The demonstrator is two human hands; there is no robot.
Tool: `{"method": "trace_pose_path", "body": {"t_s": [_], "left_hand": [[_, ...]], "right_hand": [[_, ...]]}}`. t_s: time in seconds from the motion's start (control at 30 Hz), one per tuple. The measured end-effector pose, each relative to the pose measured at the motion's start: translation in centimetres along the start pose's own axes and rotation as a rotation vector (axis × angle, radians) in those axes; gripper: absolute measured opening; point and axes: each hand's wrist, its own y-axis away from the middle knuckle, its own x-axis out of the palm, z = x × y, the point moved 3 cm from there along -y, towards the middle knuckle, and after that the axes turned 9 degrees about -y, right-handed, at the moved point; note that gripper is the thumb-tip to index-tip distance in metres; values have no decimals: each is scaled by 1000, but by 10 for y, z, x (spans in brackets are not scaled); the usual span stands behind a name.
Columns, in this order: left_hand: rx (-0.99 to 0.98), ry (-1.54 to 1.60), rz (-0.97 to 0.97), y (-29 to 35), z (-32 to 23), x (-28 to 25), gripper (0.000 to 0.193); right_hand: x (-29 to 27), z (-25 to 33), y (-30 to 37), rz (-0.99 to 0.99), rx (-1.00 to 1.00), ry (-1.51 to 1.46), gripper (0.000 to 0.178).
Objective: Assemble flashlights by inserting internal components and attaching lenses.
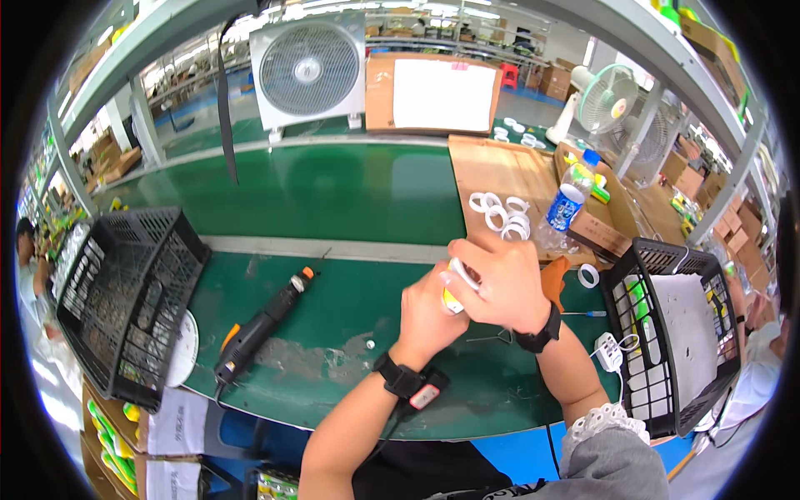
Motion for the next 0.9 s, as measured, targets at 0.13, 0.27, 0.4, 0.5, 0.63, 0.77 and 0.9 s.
{"method": "trace_pose_path", "body": {"t_s": [0.13,0.27,0.4,0.5,0.63,0.77,0.9], "left_hand": [[80,54,59,-12,0,-8,30],[77,408,400,-12,14,-2,36],[-39,279,295,-11,24,6,36],[-86,-48,126,-9,30,1,35],[-88,-46,182,-9,28,-4,38],[-7,147,371,-13,33,-4,41],[-38,278,332,-16,28,-8,42]], "right_hand": [[2,-10,-4,-76,-247,-103,23],[3,-20,-5,22,-430,-278,22],[9,-30,-13,81,-243,-291,25],[13,-36,-11,108,-21,-138,31],[9,-36,-12,312,167,-284,35],[-6,-41,-14,357,-226,-519,38],[-12,-41,-11,436,-126,-624,48]]}}
